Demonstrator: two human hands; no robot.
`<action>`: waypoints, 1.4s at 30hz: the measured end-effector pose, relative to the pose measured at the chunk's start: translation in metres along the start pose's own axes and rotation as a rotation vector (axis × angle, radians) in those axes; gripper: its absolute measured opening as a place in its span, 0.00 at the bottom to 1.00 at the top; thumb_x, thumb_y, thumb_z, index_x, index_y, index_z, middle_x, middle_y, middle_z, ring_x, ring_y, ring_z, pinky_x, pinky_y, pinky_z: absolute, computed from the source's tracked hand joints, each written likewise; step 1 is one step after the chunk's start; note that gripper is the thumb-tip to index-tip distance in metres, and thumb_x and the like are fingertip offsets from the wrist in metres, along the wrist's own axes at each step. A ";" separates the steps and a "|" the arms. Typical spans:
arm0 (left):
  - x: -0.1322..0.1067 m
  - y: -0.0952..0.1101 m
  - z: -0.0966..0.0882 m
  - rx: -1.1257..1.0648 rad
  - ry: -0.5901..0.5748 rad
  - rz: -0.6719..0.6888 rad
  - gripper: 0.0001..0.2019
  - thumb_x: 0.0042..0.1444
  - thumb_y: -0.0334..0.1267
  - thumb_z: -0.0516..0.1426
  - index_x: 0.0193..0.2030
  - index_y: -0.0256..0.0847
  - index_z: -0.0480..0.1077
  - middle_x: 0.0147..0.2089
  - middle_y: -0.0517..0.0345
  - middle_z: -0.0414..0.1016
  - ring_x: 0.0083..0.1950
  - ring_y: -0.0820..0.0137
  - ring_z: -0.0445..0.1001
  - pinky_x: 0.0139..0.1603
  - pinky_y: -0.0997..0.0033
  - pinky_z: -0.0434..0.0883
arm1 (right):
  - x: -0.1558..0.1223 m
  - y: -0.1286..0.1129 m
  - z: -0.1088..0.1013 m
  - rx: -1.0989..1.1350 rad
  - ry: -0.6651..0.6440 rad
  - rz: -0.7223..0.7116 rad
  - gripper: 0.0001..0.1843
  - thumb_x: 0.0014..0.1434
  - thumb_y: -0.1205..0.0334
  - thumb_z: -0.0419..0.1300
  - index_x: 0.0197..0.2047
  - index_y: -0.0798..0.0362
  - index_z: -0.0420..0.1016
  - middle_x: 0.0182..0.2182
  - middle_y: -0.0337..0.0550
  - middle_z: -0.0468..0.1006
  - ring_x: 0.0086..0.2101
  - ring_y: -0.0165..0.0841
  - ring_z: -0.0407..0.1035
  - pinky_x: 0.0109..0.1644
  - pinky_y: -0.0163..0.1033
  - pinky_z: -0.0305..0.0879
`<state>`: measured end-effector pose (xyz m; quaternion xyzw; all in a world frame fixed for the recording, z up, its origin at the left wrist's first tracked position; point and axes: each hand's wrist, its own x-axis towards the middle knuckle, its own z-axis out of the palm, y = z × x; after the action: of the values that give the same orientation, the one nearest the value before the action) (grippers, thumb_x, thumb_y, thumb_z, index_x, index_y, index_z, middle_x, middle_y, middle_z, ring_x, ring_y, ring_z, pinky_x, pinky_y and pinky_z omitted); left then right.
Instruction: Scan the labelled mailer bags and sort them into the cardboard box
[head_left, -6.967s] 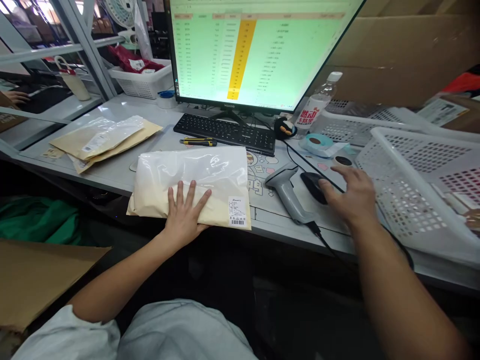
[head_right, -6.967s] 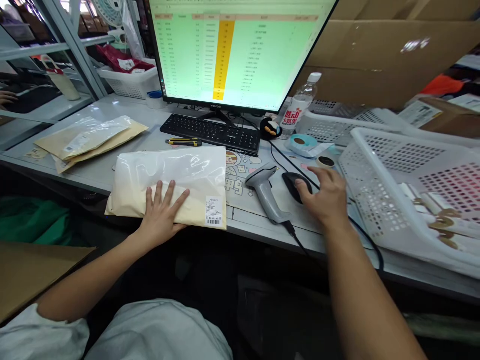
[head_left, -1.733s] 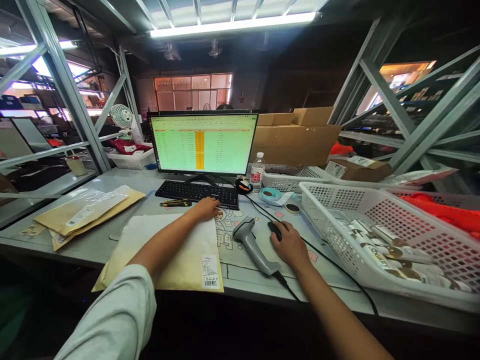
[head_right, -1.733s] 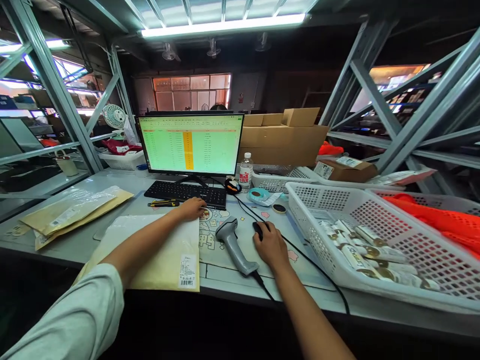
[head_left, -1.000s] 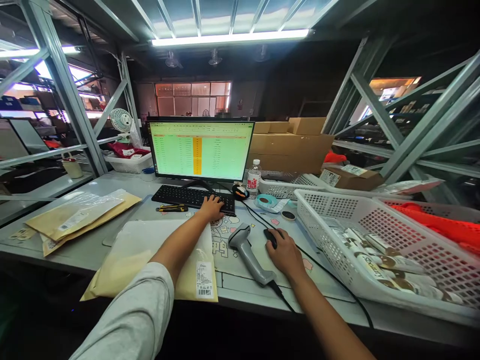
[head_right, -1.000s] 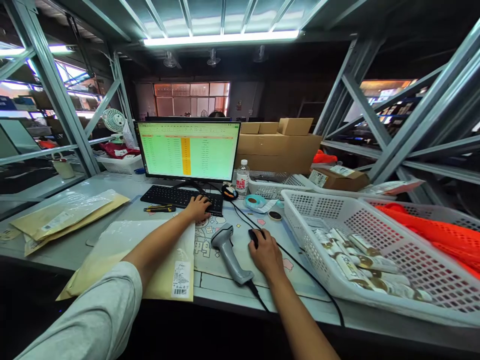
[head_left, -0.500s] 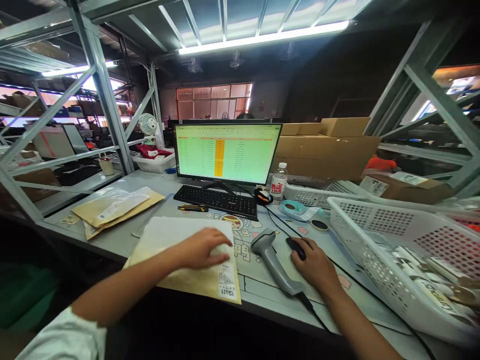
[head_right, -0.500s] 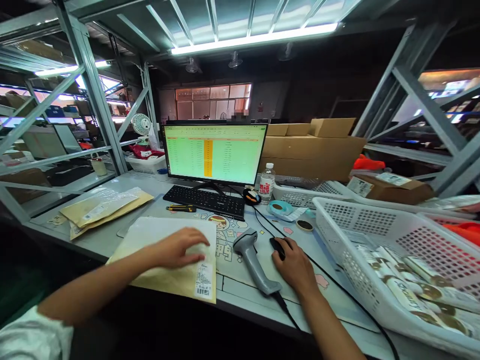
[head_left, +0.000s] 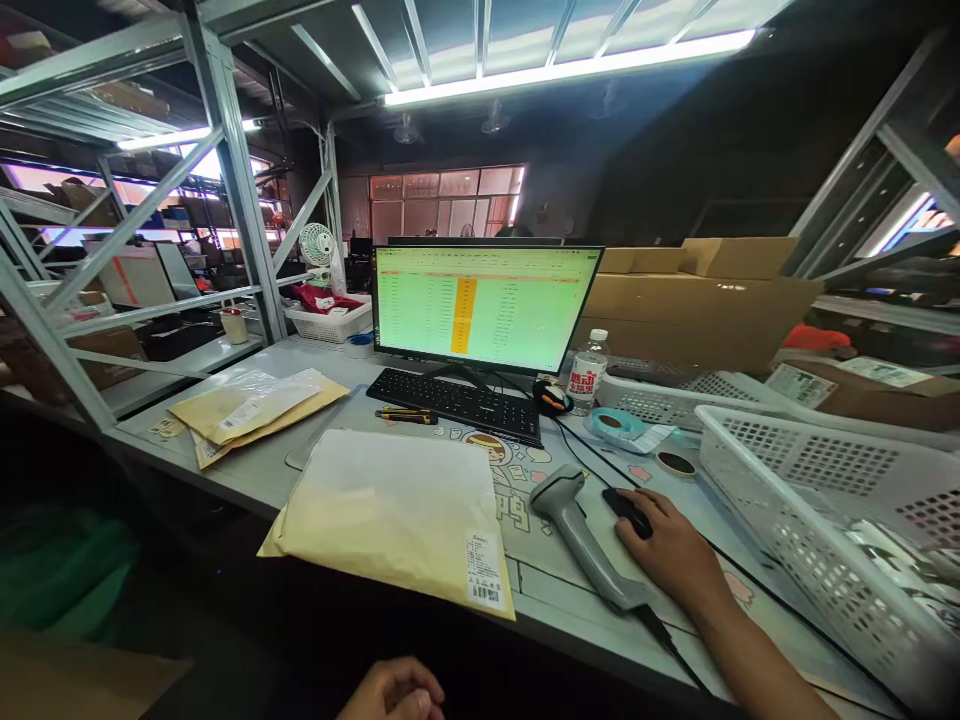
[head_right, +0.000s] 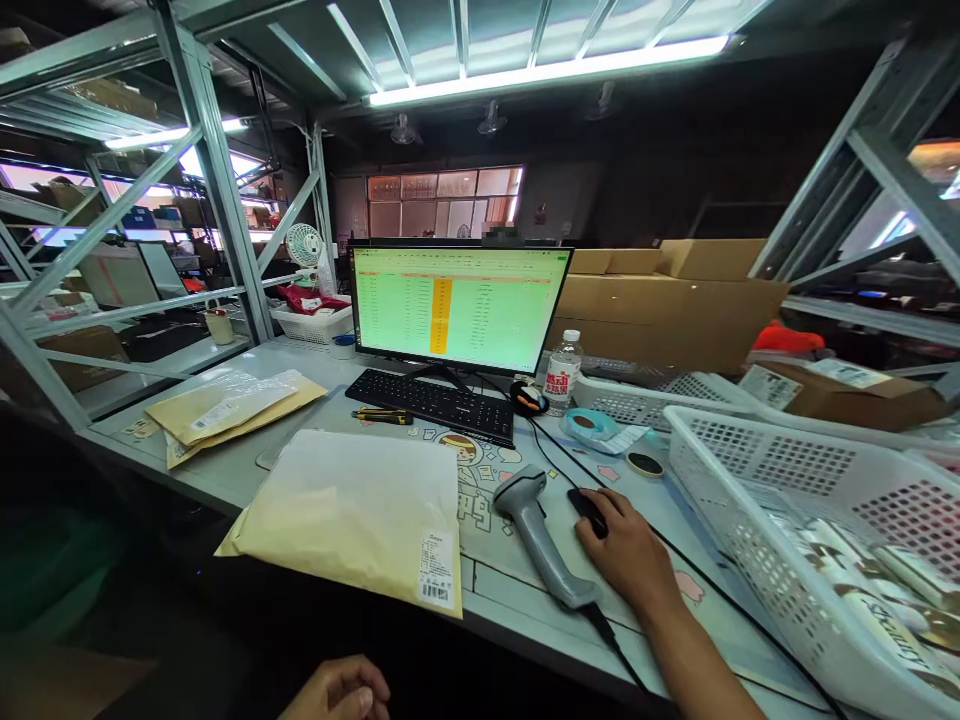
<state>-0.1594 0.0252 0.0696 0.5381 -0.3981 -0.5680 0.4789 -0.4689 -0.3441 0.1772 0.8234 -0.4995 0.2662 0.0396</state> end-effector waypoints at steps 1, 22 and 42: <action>0.004 -0.006 0.000 -0.005 -0.007 -0.002 0.41 0.50 0.77 0.61 0.47 0.35 0.77 0.43 0.42 0.83 0.43 0.60 0.80 0.48 0.61 0.72 | 0.000 0.000 0.000 -0.001 -0.001 0.000 0.29 0.64 0.45 0.47 0.59 0.46 0.78 0.60 0.47 0.73 0.51 0.47 0.75 0.49 0.52 0.76; 0.018 0.044 -0.004 -0.286 0.148 0.151 0.36 0.52 0.70 0.66 0.43 0.32 0.78 0.36 0.44 0.82 0.35 0.65 0.79 0.37 0.69 0.71 | 0.000 -0.003 -0.005 -0.002 -0.047 0.022 0.31 0.65 0.43 0.47 0.61 0.49 0.77 0.61 0.49 0.72 0.54 0.49 0.73 0.48 0.52 0.77; 0.006 0.110 -0.049 -0.444 0.608 0.040 0.13 0.61 0.41 0.67 0.44 0.30 0.77 0.37 0.45 0.84 0.29 0.62 0.81 0.25 0.69 0.78 | -0.007 -0.025 -0.011 0.021 -0.015 0.000 0.23 0.66 0.53 0.55 0.61 0.50 0.75 0.60 0.55 0.72 0.58 0.47 0.68 0.60 0.47 0.66</action>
<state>-0.0977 -0.0017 0.1694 0.5574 -0.1150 -0.4453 0.6913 -0.4549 -0.3220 0.1882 0.8257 -0.4970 0.2655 0.0273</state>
